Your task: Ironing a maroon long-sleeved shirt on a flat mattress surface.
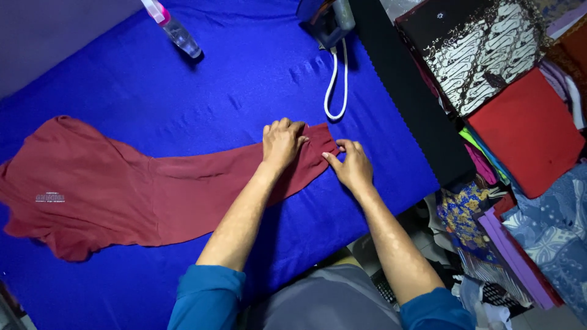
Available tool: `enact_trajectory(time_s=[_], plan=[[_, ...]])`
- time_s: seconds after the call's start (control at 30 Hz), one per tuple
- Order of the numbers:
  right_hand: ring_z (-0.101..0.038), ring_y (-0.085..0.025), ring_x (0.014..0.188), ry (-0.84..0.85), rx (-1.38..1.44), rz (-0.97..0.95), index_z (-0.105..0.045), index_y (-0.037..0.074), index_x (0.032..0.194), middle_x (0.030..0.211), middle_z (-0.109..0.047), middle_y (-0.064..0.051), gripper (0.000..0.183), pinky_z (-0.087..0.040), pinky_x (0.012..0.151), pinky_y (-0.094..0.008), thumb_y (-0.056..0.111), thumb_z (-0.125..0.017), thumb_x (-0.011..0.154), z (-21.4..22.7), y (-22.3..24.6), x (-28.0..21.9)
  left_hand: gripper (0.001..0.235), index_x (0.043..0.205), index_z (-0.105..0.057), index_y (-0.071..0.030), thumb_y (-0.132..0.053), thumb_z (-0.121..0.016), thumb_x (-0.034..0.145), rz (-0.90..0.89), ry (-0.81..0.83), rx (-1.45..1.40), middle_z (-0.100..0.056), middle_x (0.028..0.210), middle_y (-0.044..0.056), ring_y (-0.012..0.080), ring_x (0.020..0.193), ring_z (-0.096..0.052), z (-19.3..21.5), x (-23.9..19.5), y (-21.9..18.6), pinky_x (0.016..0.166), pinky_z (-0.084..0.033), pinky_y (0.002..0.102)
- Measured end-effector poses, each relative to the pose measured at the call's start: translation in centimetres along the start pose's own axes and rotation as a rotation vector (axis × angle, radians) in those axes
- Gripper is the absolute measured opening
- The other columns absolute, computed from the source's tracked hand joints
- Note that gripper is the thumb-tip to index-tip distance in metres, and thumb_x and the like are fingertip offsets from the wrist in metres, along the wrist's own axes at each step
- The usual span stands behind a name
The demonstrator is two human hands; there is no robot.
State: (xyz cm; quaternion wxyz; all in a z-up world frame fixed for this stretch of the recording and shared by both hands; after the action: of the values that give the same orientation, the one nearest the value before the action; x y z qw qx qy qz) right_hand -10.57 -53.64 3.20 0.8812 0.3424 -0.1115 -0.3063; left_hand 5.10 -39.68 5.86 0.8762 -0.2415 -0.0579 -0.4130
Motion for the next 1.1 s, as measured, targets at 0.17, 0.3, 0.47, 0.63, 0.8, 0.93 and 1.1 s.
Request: enact_trajectory(time_s=[0.17,0.3,0.47,0.63,0.8,0.93,1.1], plan=[[-0.069,-0.03,0.094,-0.021,-0.055,0.045,-0.068,0.007,0.113,0.097,-0.071,-0.009,0.044,-0.054,0.079,-0.045,0.039,-0.078,0.084,-1.2,0.2,0.5,0.023,0.091,-0.077,-0.025,-0.043,-0.082,0.078,0.083,0.17,0.013,-0.07,0.089,0.003,0.0255,0.092,-0.067,-1.4,1.0,0.8,0.078,-0.048,0.045],[-0.068,-0.034,0.094,-0.062,-0.128,-0.063,-0.066,0.004,0.114,0.098,-0.071,-0.014,0.057,-0.054,0.08,-0.049,0.052,-0.08,0.085,-1.3,2.4,1.7,0.033,0.094,-0.075,-0.018,-0.044,-0.083,0.076,0.169,0.206,-0.015,-0.071,0.092,0.006,0.0291,0.092,-0.069,-1.5,1.5,1.6,0.076,-0.052,0.047],[-0.069,-0.036,0.104,0.089,-0.182,-0.074,-0.067,0.008,0.116,0.106,-0.073,-0.016,0.056,-0.052,0.087,-0.052,0.053,-0.078,0.085,-4.5,1.2,2.6,0.03,0.09,-0.073,-0.015,-0.041,-0.083,0.079,0.118,0.293,-0.051,-0.072,0.091,0.009,0.0319,0.091,-0.069,-0.7,2.2,1.2,0.075,-0.052,0.049],[-0.065,-0.04,0.106,-0.014,-0.09,-0.013,-0.057,0.001,0.125,0.109,-0.069,-0.021,0.073,-0.05,0.091,-0.053,0.049,-0.085,0.076,-3.8,2.8,3.2,0.019,0.107,-0.063,-0.012,-0.024,-0.071,0.094,0.189,0.38,-0.443,-0.076,0.098,0.008,0.0285,0.096,-0.073,-1.1,2.1,1.5,0.081,-0.056,0.043],[-0.064,-0.039,0.108,0.073,-0.109,-0.011,-0.058,0.007,0.126,0.112,-0.069,-0.018,0.066,-0.047,0.089,-0.055,0.038,-0.085,0.075,-4.4,2.9,3.8,0.02,0.107,-0.063,-0.011,-0.015,-0.073,0.09,-0.014,0.331,-0.501,-0.072,0.103,0.01,0.0311,0.098,-0.071,0.0,2.3,-0.2,0.08,-0.055,0.043],[-0.068,-0.037,0.11,-0.046,-0.04,0.097,-0.065,0.009,0.109,0.112,-0.072,-0.014,0.039,-0.052,0.094,-0.049,0.033,-0.081,0.083,-5.8,1.4,3.8,0.025,0.112,-0.064,-0.011,-0.012,-0.074,0.089,-0.04,0.226,-0.51,-0.071,0.107,0.01,0.0313,0.1,-0.069,0.9,2.0,-0.7,0.082,-0.056,0.043],[-0.07,-0.039,0.1,0.045,0.171,0.045,-0.064,0.006,0.115,0.107,-0.073,-0.018,0.039,-0.055,0.083,-0.049,0.033,-0.074,0.089,-5.2,2.1,3.4,0.029,0.113,-0.065,-0.012,-0.022,-0.076,0.089,-0.094,-0.014,-0.349,-0.069,0.102,0.009,0.032,0.095,-0.067,3.0,-1.2,-1.3,0.081,-0.053,0.046]])
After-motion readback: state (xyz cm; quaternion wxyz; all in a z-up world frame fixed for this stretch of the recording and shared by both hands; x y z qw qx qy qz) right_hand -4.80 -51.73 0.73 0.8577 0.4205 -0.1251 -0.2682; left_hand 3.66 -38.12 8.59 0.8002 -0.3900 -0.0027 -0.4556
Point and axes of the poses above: each hand's wrist, its own x-axis towards the middle knuckle, its own z-axis out of the back of the hand, y = z × x, the point moved 5 cm from there along x, towards the middle knuckle
